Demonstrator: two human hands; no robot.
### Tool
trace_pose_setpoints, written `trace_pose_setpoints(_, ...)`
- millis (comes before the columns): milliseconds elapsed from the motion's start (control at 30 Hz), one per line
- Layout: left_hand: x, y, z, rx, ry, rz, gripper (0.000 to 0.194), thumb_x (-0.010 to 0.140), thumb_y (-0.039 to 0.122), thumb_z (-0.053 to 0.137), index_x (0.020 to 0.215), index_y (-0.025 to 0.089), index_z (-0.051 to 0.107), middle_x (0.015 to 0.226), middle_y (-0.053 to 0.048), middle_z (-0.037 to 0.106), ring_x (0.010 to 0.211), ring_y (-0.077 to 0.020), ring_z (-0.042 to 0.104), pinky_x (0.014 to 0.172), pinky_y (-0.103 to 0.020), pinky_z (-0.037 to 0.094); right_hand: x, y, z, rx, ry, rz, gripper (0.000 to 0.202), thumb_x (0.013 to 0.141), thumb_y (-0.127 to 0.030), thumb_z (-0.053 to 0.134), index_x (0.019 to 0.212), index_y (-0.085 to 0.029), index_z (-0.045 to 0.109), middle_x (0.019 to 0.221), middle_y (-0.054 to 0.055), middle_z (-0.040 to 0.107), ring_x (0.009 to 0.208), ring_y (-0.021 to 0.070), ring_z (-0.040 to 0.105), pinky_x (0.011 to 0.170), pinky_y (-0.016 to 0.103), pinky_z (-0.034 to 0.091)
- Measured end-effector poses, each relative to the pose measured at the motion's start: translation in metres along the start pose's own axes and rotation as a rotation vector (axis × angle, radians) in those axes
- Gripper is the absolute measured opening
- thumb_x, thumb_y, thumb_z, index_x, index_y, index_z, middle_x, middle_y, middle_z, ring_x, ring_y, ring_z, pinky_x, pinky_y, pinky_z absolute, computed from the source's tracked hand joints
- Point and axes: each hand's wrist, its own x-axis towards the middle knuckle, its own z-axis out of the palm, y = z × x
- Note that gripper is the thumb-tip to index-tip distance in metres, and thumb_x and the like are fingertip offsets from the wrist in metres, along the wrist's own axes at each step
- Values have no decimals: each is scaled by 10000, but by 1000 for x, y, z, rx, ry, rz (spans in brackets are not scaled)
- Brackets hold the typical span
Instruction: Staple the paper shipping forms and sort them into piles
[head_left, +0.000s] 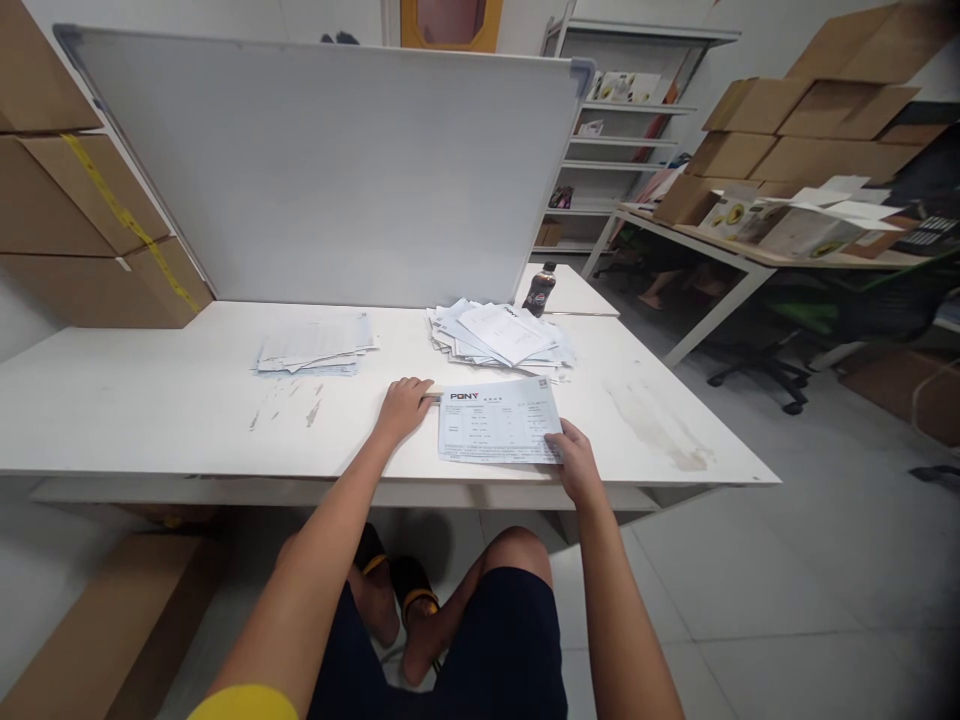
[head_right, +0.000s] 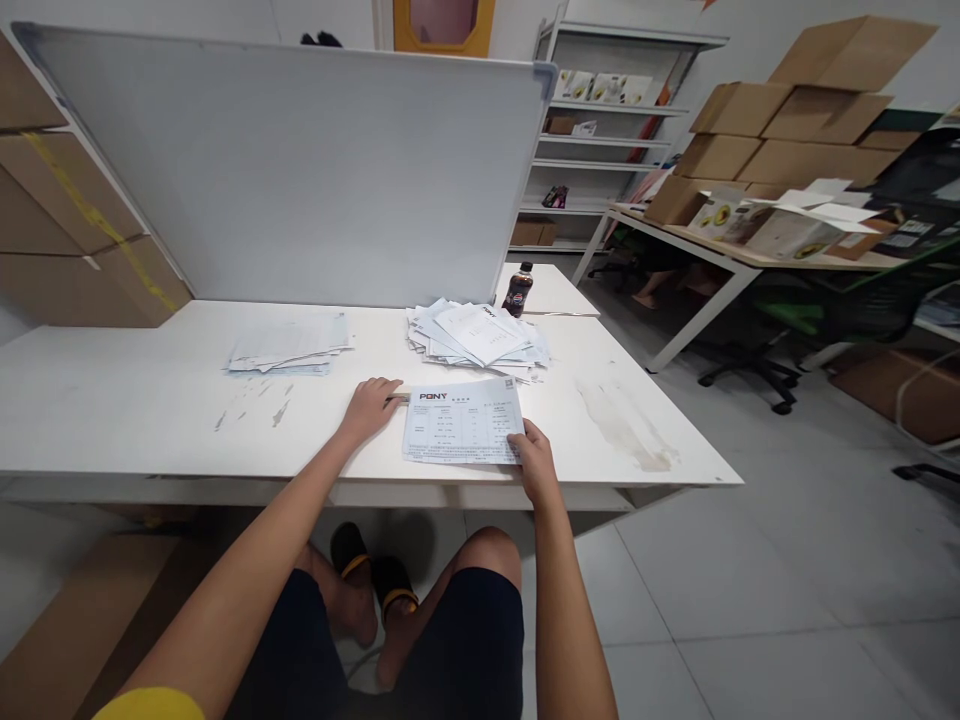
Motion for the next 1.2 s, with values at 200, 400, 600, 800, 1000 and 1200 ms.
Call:
trace_pose_setpoints(200,0,-1,2,9,4,1,316,929,265,499,1228,229,594,1072,-82,650,1008,-259,556,882,-395,407,-2,-5,2,8,2,30,336,636,-313,591,950,-207,646,809,16,701,779,220,633,667,306,497)
trace_pose_setpoints(400,1,0,1,4,-6,-4,309,929,256,489,1218,235,598,1076,-82,651,1010,-257,560,878,-396,409,-3,-9,5,-30,10,53,348,622,-344,594,935,-199,638,796,17,700,751,217,622,634,298,481)
trace_pose_setpoints(600,2,-1,3,20,7,5,314,921,262,509,1216,205,601,1094,-82,653,1022,-256,559,889,-393,409,-5,-14,7,-69,-23,88,415,627,-350,601,1007,-187,634,886,33,715,785,224,623,647,291,469)
trace_pose_setpoints(800,1,-1,4,13,51,36,380,918,264,513,1289,193,554,1109,-99,648,1043,-266,560,901,-405,411,-1,-8,7,-147,-52,16,414,659,-344,581,1034,-180,645,949,43,715,852,234,618,740,316,477)
trace_pose_setpoints(1000,-2,4,-2,-23,146,209,268,927,208,479,1158,197,615,1130,-97,640,1102,-239,542,937,-391,400,1,-5,6,-185,-50,6,423,665,-349,560,1040,-171,645,946,45,710,870,237,616,756,322,472)
trace_pose_setpoints(1200,-4,5,-4,-37,142,236,237,931,196,466,1086,195,645,1094,-88,650,1067,-228,544,864,-372,419,1,-6,7,-165,-52,15,404,654,-340,563,1015,-175,637,941,43,705,868,233,617,745,314,474)
